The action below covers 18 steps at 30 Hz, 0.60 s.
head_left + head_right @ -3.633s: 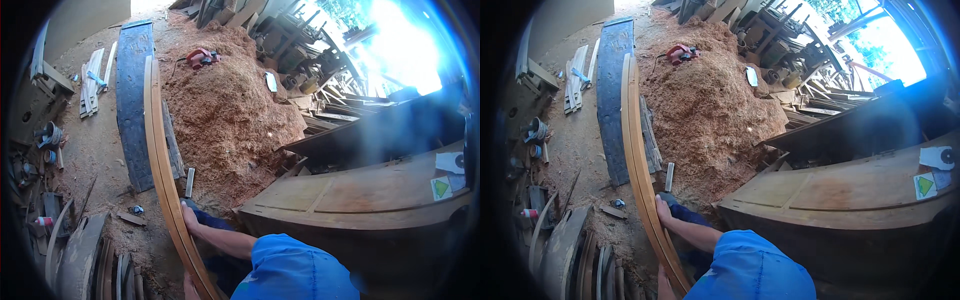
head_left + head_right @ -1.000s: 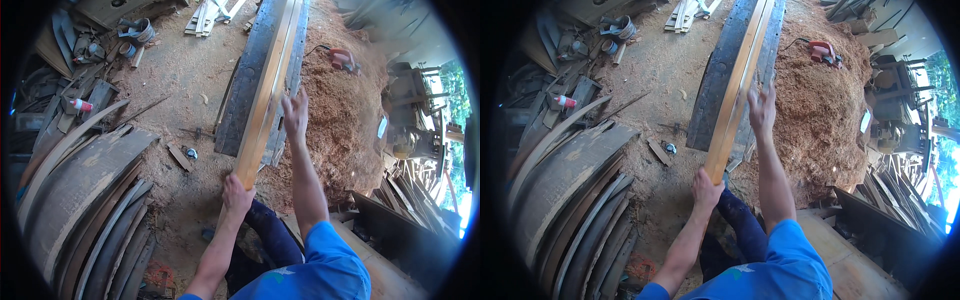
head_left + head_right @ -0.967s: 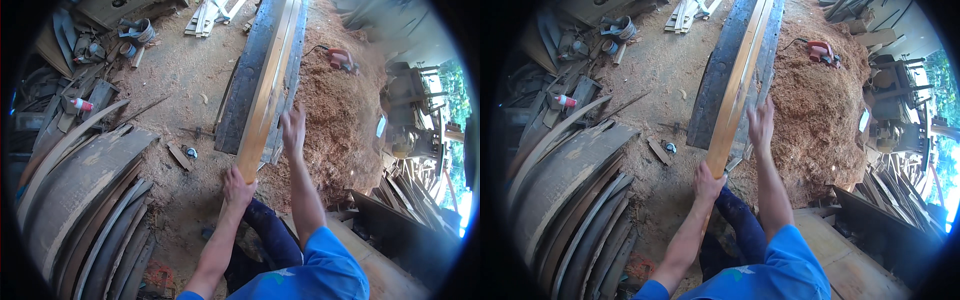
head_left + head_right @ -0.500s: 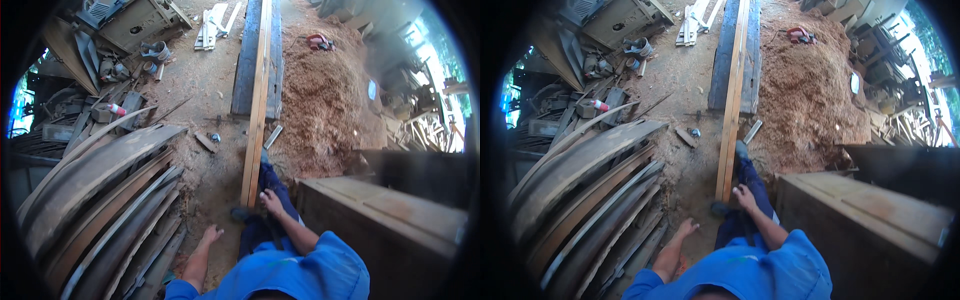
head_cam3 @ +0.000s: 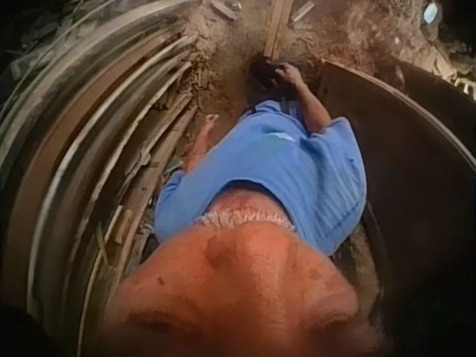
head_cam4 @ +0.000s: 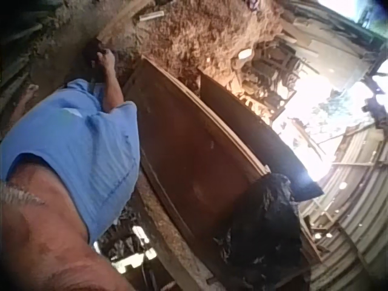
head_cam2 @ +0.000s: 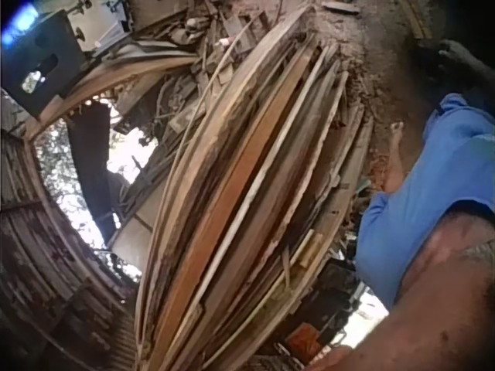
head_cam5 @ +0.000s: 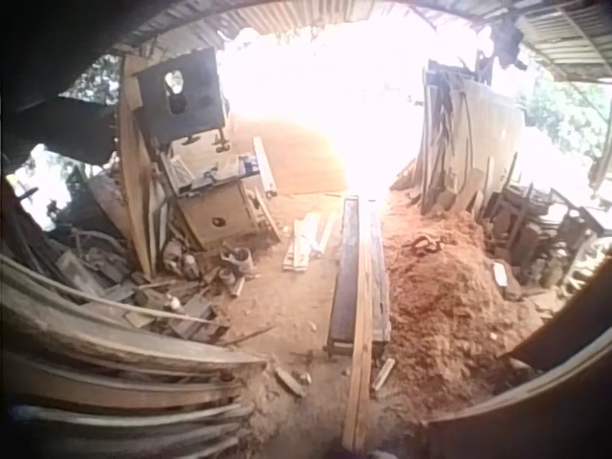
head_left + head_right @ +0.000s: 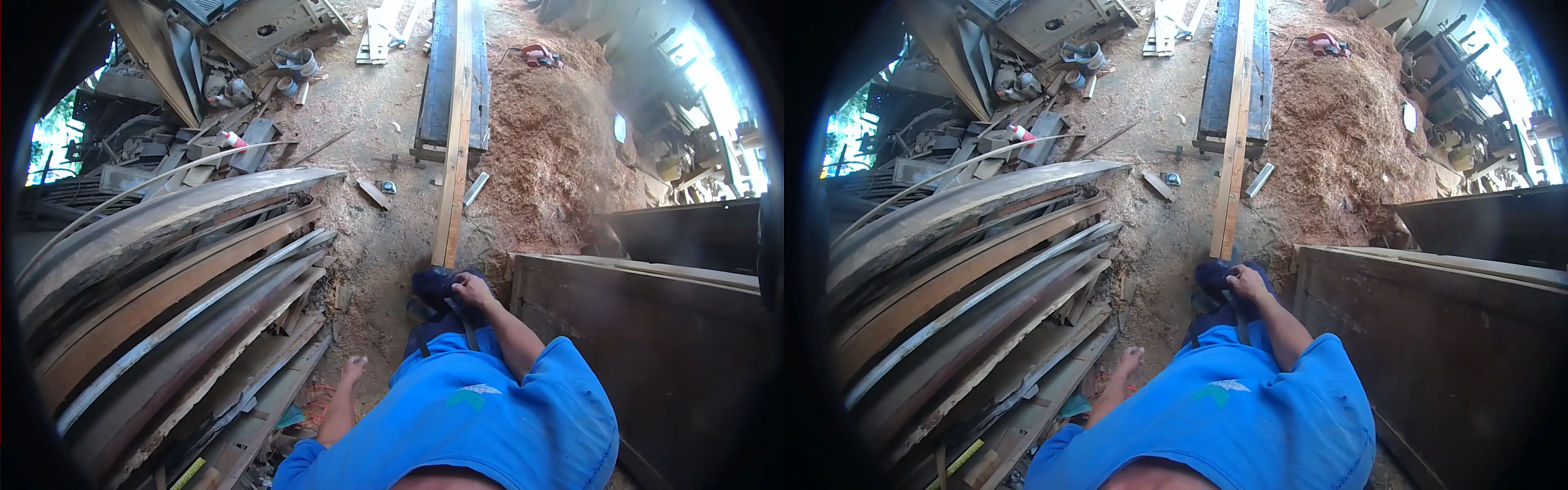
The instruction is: The person uses a try square and a pen to mark lines on wooden planks, then uses a marking gauge to scribe lines, and finally fits pieces of wood together by hand.
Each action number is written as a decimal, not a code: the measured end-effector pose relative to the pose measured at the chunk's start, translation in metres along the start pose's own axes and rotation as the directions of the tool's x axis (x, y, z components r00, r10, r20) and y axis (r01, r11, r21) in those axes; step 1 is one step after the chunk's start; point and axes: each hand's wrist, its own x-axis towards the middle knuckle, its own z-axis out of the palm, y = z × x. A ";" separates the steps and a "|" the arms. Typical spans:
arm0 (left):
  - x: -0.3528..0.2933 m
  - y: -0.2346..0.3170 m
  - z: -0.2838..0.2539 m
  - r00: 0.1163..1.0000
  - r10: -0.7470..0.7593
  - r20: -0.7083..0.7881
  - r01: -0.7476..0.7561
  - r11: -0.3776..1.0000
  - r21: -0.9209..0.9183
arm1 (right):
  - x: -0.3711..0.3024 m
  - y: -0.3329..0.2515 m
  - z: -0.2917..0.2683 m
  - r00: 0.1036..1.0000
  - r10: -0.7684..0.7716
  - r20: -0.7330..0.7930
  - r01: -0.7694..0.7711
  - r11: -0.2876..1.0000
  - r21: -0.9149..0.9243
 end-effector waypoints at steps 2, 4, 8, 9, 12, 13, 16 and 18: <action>0.023 0.035 -0.007 0.982 0.184 -0.041 -0.184 0.983 0.002 | 0.003 0.010 0.008 0.999 -0.022 0.039 0.026 0.995 -0.099; 0.035 0.079 -0.022 0.954 0.297 -0.043 -0.294 0.954 0.061 | 0.004 0.020 0.017 0.999 -0.025 0.038 0.032 0.984 -0.178; 0.050 0.122 -0.057 0.909 0.399 -0.121 -0.404 0.915 -0.014 | 0.016 0.024 0.015 0.999 -0.026 0.019 0.027 0.995 -0.091; 0.047 0.131 -0.066 0.903 0.410 -0.127 -0.414 0.910 -0.009 | 0.019 0.016 0.009 1.000 -0.026 -0.010 0.025 0.997 -0.071; 0.037 0.133 -0.091 0.933 0.331 -0.142 -0.319 0.943 0.101 | 0.038 -0.008 -0.007 0.998 0.023 -0.051 -0.021 0.999 0.023; 0.034 0.126 -0.097 0.943 0.297 -0.153 -0.276 0.951 0.143 | 0.042 -0.013 -0.012 0.997 0.052 -0.055 -0.048 0.997 0.061; 0.023 0.100 -0.111 0.977 0.198 -0.076 -0.191 0.978 0.088 | 0.067 -0.031 -0.025 0.998 0.055 -0.024 -0.053 0.995 0.090; 0.013 0.114 -0.113 0.985 0.162 -0.051 -0.156 0.981 0.113 | 0.091 -0.031 -0.032 0.996 -0.049 -0.078 0.051 0.999 0.014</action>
